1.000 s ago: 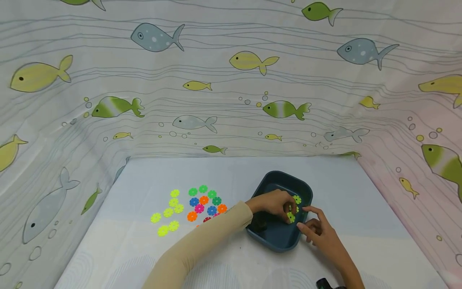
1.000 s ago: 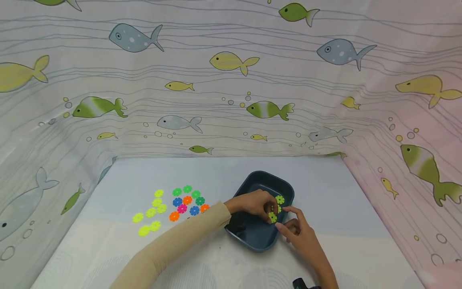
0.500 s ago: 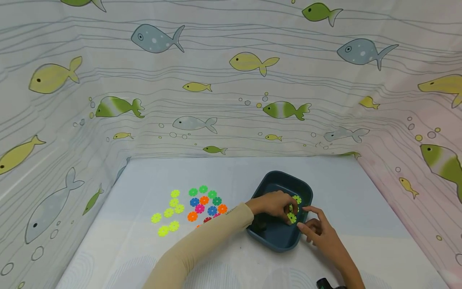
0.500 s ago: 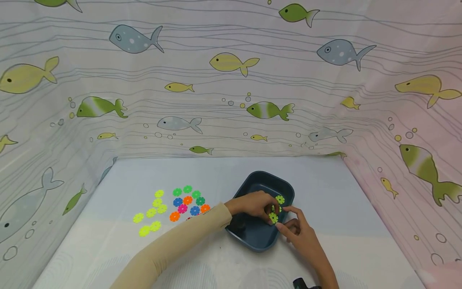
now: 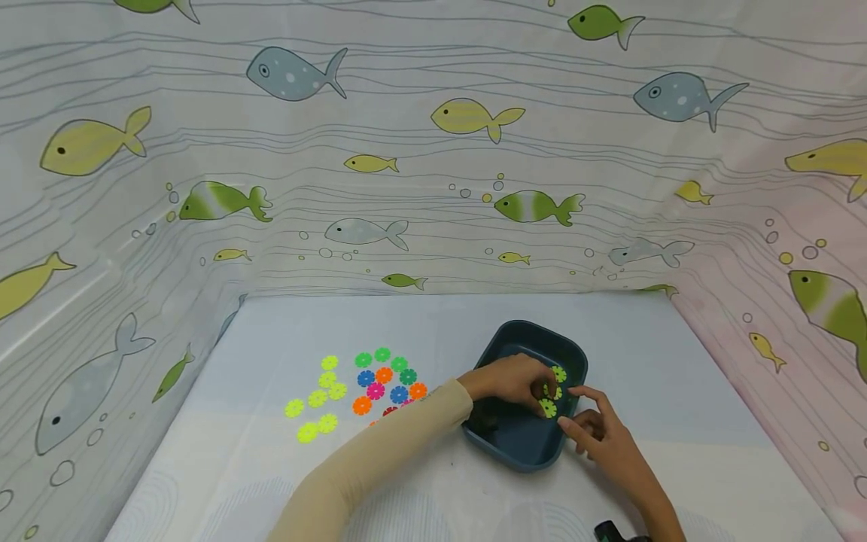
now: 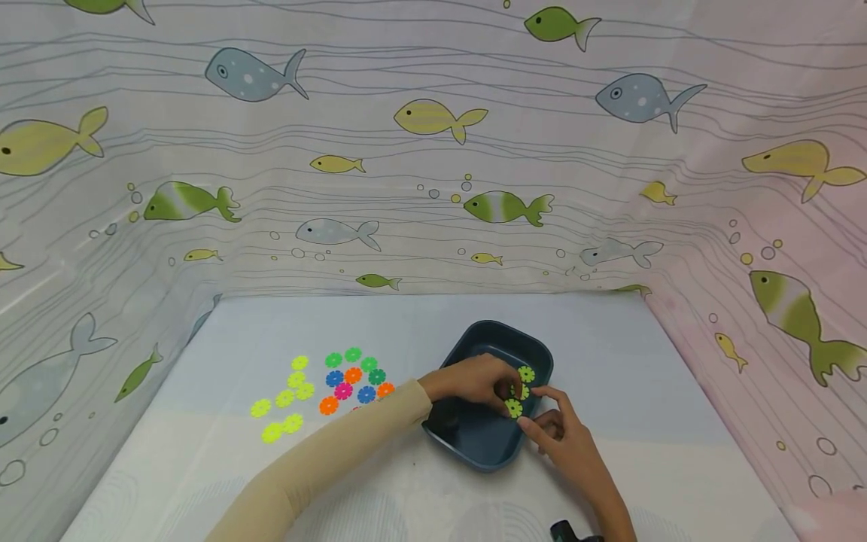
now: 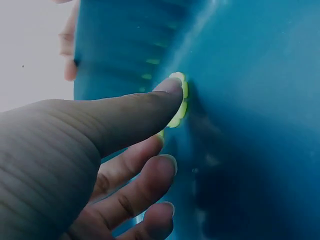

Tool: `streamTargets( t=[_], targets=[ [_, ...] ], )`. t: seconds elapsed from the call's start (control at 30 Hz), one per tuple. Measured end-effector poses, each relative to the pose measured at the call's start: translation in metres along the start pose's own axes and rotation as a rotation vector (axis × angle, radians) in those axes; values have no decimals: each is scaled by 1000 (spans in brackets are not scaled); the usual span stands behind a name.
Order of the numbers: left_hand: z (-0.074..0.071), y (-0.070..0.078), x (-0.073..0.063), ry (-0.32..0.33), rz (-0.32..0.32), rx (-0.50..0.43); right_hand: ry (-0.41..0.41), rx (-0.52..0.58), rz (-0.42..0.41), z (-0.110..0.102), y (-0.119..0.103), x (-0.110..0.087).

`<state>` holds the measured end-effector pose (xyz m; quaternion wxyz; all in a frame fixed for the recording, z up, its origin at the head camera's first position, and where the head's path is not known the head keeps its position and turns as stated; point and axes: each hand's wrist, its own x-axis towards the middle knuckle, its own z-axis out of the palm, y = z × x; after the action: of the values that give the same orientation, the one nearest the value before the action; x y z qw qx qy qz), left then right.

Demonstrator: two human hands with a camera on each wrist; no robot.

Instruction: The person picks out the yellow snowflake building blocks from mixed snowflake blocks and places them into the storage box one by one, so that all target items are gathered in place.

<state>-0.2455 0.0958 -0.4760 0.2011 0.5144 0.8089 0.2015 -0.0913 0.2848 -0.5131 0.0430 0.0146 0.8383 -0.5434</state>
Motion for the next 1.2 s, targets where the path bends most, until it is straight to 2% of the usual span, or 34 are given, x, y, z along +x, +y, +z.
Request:
streamTargets(
  t=[0.3, 0.6, 0.87, 1.07, 1.2],
  targets=[
    [-17, -3, -18, 93, 47, -11, -4, -4, 13, 0, -1, 0],
    [-34, -5, -46, 176, 98, -97, 8, -6, 36, 1, 2, 2],
    [-37, -16, -74, 233, 73, -156, 10, -19, 46, 3, 2, 2],
    [-36, -27, -95, 273, 27, -226, 8, -19, 40, 2, 1, 0],
    [-34, -34, -109, 308, -6, -232, 1, -20, 29, 2, 2, 0]
  ],
)
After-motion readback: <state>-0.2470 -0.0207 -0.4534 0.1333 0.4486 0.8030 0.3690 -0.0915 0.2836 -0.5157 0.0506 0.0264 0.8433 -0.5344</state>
